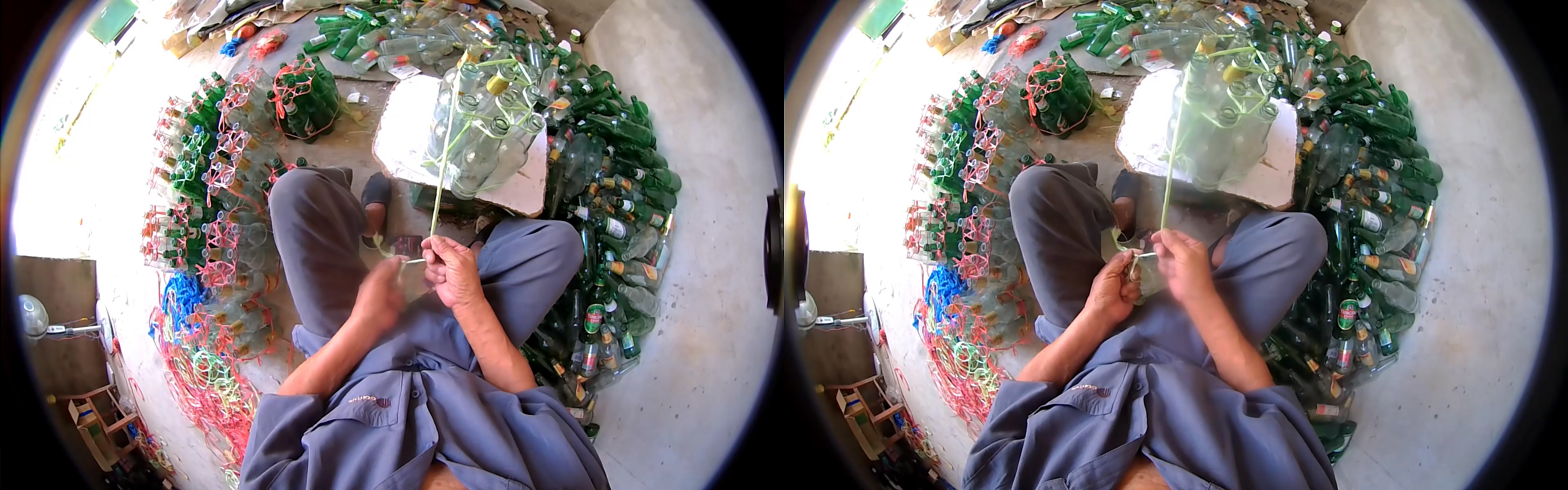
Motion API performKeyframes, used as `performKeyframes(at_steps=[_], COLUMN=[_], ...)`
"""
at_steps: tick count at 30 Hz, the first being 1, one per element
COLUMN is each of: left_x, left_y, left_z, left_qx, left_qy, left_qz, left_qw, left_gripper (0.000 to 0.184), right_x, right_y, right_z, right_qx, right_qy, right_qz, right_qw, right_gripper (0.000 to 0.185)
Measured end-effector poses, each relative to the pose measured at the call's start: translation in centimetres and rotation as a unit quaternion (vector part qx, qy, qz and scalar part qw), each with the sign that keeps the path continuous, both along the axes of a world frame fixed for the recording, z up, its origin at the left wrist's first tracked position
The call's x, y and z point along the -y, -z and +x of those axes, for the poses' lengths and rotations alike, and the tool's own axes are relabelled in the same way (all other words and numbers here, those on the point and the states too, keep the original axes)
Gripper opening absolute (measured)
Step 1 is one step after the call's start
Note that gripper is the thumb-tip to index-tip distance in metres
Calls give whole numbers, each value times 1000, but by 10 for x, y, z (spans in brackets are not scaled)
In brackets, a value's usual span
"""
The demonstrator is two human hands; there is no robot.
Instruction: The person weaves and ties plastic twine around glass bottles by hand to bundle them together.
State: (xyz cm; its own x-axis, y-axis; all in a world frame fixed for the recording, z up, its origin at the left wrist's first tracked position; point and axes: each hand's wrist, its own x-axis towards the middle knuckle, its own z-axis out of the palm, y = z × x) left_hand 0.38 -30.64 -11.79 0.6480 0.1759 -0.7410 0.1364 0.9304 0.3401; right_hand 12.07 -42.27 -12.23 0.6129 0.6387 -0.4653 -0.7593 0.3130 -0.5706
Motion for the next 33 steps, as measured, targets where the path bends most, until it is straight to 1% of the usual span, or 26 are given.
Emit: performKeyframes(at_steps=[2,5,8,11,14,15,17,20,24,26,28,30,33], left_x=[0,-1,-4,-6,-5,-3,-1,-3,-4,-7,-10,-13,-15], left_y=[-10,-12,-8,-9,-7,-11,-21,-12,-19,-25,-19,-10,-4], left_z=[0,3,2,0,3,4,5,2,3,3,0,-1,0], left_qx=[0,-34,-19,31,43,52,69,83,31,15,21,21,8], left_qy=[5,-6,8,42,47,52,62,97,127,122,100,71,25], left_qz=[2,-11,-27,-34,-96,-96,-93,-63,48,94,94,87,63], left_qw=[1000,999,999,998,993,993,991,990,990,988,990,993,998], left_gripper=[17,20,22,22,21,21,22,22,21,20,21,21,21], right_x=[1,-4,-6,5,12,13,17,21,24,30,33,40,47], right_y=[0,-14,-26,-11,-12,-11,-12,-7,-6,3,-7,-25,-28], right_z=[0,-3,-4,-7,-11,-12,-14,-13,-14,-15,-13,-11,-7], right_qx=[7,12,67,132,114,148,154,174,196,263,244,138,99], right_qy=[-4,8,-24,-133,-216,-231,-240,-260,-261,-236,-223,-219,-227], right_qz=[-1,-28,-88,-155,-120,-132,-118,-123,-157,-159,-162,-164,-147], right_qw=[1000,999,994,970,962,953,951,942,932,922,930,952,958], right_gripper=[18,19,26,34,38,39,36,31,25,24,23,22,20])
